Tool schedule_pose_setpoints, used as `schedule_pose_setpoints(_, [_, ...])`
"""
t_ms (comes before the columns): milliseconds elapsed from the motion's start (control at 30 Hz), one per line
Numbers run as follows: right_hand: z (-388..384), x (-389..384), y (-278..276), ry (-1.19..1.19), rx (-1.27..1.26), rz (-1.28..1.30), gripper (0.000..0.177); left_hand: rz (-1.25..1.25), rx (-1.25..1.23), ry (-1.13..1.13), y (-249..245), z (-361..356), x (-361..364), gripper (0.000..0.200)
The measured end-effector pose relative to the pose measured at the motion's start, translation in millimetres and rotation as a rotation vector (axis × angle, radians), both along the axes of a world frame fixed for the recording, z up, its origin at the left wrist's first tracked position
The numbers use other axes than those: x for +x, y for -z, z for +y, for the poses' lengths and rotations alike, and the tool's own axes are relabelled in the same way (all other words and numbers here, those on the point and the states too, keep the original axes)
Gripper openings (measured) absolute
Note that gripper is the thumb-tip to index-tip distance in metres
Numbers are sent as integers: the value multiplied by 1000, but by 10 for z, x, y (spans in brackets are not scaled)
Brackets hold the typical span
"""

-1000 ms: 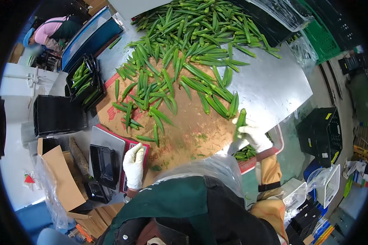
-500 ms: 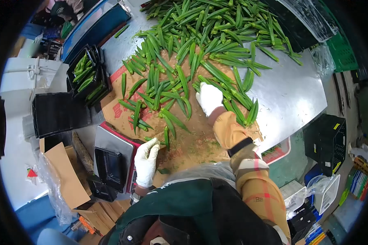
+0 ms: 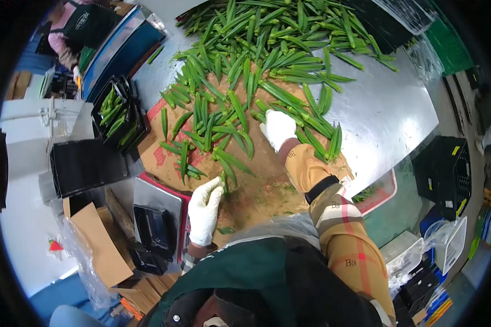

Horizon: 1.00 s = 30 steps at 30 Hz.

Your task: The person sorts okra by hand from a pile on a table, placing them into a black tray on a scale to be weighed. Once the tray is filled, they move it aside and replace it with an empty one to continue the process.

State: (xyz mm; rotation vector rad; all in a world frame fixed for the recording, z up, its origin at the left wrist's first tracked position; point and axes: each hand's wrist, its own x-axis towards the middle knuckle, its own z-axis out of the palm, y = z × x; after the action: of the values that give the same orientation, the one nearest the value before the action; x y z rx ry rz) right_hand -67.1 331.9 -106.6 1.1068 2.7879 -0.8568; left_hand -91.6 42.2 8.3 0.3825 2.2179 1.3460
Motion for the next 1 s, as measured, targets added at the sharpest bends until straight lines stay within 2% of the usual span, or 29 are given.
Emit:
schedule_pose_setpoints(100, [-23,95,-253,21,-183,-8,37,22,-34,-2,166,-196,72,27])
schedule_pose_setpoints(233, [116,912,-530,-185,-544,144,39,-98,0,-64,249,-321,144,26])
schedule_pose_setpoints(300, [288,1496,-774,-66,-923,-118,37,-82,-4,-68,285,-330,145,27])
schedule_pose_setpoints(367, [450,2156,-882,42,-766,-310,33,10,-71,-25,306,-332,111,28])
schedule_pose_setpoints(433, [589,2623,-942,-81,-354,-289,29,174,-193,65,319,-304,45,28])
schedule_pose_setpoints(500, [697,2858,-794,221,-447,-338,37,382,-390,183,327,-246,-55,35])
schedule_pose_setpoints(533, [643,2850,-656,310,-435,72,39,470,-423,202,340,-206,-74,39])
schedule_pose_setpoints(567, [665,2789,-527,384,-487,201,35,561,-455,221,361,-159,-90,44])
schedule_pose_setpoints(633, [602,2386,-733,436,-144,-19,32,668,-659,294,410,-49,-98,50])
schedule_pose_setpoints(700, [430,2052,-733,499,-151,139,36,760,-785,368,589,-37,-127,62])
schedule_pose_setpoints(733, [357,1824,-1086,352,55,-112,44,742,-819,403,576,16,-108,62])
schedule_pose_setpoints(767, [369,1865,-400,371,49,195,48,723,-856,436,567,79,-73,63])
schedule_pose_setpoints(800, [357,1810,-115,398,149,140,47,762,-844,437,652,91,-61,62])
schedule_pose_setpoints(833, [349,1760,-14,424,251,85,46,646,-844,381,674,120,-65,56])
schedule_pose_setpoints(900, [486,1890,52,420,14,150,44,614,-737,326,784,22,-59,44])
schedule_pose_setpoints(933, [526,1890,-51,418,-101,179,44,419,-565,247,775,-11,-80,39])
schedule_pose_setpoints(967, [584,1919,-176,457,-165,67,40,226,-389,170,764,-39,-125,34])
schedule_pose_setpoints(1000, [633,1932,-558,495,-230,-48,37,31,-211,96,759,-54,-174,30])
